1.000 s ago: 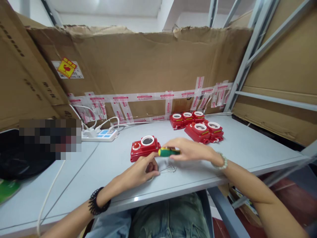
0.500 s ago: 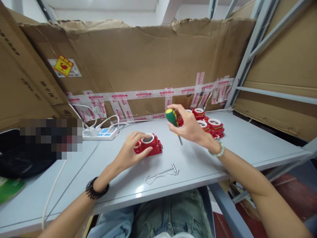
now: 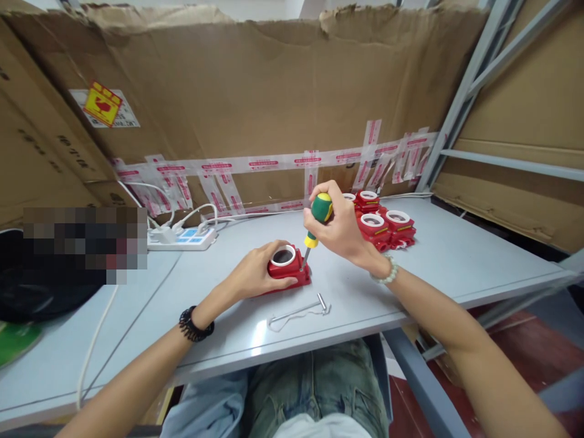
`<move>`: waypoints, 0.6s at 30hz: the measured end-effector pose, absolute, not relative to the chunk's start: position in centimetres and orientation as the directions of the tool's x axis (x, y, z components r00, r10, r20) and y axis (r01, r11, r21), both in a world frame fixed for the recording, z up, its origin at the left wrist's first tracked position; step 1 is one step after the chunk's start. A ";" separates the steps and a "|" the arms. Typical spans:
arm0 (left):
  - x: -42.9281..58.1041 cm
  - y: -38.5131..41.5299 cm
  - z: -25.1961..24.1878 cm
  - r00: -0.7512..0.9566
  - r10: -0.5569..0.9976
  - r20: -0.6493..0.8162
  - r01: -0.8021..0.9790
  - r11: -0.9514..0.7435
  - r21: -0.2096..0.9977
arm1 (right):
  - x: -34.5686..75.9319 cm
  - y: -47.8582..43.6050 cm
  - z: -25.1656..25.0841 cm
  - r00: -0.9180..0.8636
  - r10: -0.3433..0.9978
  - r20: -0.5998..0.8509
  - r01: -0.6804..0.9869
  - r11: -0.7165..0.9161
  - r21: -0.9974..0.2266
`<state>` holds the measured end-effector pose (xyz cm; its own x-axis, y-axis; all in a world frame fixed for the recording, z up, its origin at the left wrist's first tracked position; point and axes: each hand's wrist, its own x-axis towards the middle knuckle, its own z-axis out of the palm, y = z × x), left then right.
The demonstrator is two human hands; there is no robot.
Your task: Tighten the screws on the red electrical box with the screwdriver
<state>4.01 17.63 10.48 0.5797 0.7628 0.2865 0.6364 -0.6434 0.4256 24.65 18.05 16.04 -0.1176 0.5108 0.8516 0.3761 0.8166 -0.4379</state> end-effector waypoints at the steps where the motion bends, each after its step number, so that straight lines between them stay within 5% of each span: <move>1: 4.0 17.6 10.5 0.582 0.761 0.286 0.633 -0.645 0.427 | 24.5 17.9 16.0 -0.127 0.505 0.854 0.378 0.821 -0.429; 12: 3.9 17.9 10.3 0.597 0.743 0.302 0.618 -0.666 0.418 | 24.2 17.3 16.1 -0.190 0.526 0.829 0.414 0.808 -0.418; 18: 3.9 18.0 10.1 0.591 0.744 0.312 0.628 -0.667 0.401 | 23.4 16.7 17.8 -0.234 0.608 0.758 0.771 0.592 -0.237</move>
<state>3.95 18.04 10.07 0.5907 0.7442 0.3119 0.6283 -0.6667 0.4009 23.37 16.66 17.77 -0.2344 0.6084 0.7582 0.7706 0.5918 -0.2365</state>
